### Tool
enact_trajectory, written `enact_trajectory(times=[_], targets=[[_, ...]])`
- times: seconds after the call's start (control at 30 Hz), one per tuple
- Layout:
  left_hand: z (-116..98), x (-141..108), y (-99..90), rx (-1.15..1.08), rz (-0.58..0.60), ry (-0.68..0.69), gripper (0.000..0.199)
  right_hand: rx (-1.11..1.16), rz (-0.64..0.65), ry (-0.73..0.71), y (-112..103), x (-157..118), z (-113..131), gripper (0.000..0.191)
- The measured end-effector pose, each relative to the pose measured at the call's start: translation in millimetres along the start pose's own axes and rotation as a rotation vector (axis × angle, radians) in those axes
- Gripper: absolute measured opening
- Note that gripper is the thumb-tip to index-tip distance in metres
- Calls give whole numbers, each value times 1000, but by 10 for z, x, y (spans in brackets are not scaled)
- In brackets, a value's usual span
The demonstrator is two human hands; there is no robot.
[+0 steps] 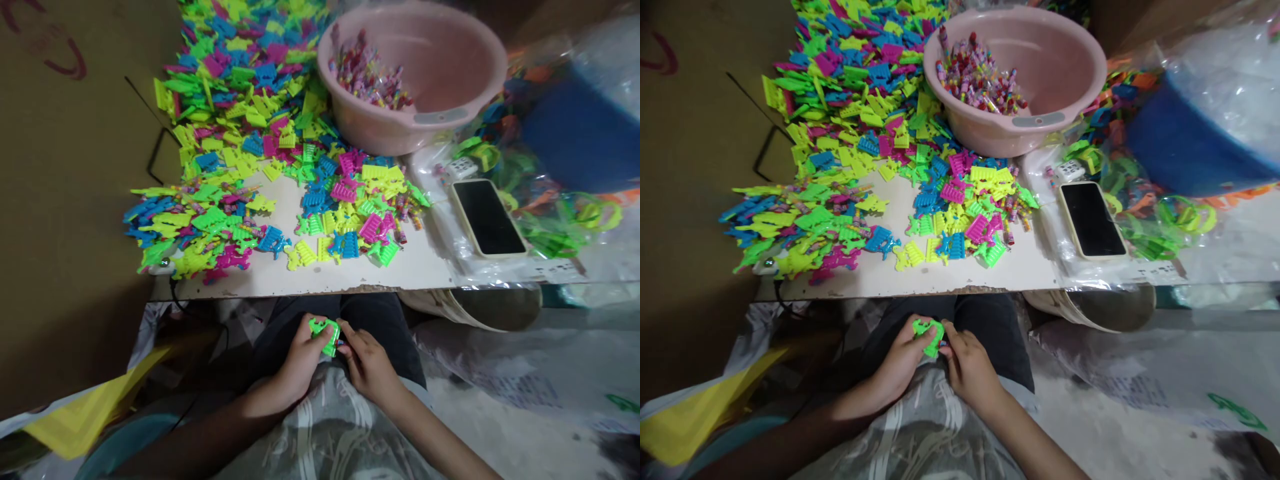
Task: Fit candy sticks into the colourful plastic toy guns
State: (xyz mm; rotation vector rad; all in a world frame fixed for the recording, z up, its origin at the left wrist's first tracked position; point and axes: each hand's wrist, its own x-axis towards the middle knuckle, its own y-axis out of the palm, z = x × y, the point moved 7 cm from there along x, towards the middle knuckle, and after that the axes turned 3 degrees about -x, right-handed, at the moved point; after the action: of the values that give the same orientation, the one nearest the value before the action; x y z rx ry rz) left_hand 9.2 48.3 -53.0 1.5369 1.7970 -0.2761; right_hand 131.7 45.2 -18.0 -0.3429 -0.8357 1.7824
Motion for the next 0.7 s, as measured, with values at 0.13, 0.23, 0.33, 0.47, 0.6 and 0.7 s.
enact_trajectory(times=[0.13, 0.23, 0.33, 0.47, 0.6, 0.7], targets=[[31, 12, -16, -40, -27, -50, 38, -29, -6, -8, 8, 41, 0, 35], [-15, -7, 15, -58, -10, -41, 38, 9, 11, 30, 2, 83, 29, 34], [-217, -30, 50, 38, 22, 15, 35, 18, -10, 39, -173, 196, 88, 37], [-1090, -3, -73, 368, -88, 478, 26, -144, -270, 67, -826, 497, -72, 32], [-2235, -117, -350, 764, -494, 1177, 18, -459, -392, 161, -1362, 858, -549, 29], [-2647, -97, -449, 1071, -711, 1377, 25, -588, -280, 140, -1413, 1052, -840, 32]])
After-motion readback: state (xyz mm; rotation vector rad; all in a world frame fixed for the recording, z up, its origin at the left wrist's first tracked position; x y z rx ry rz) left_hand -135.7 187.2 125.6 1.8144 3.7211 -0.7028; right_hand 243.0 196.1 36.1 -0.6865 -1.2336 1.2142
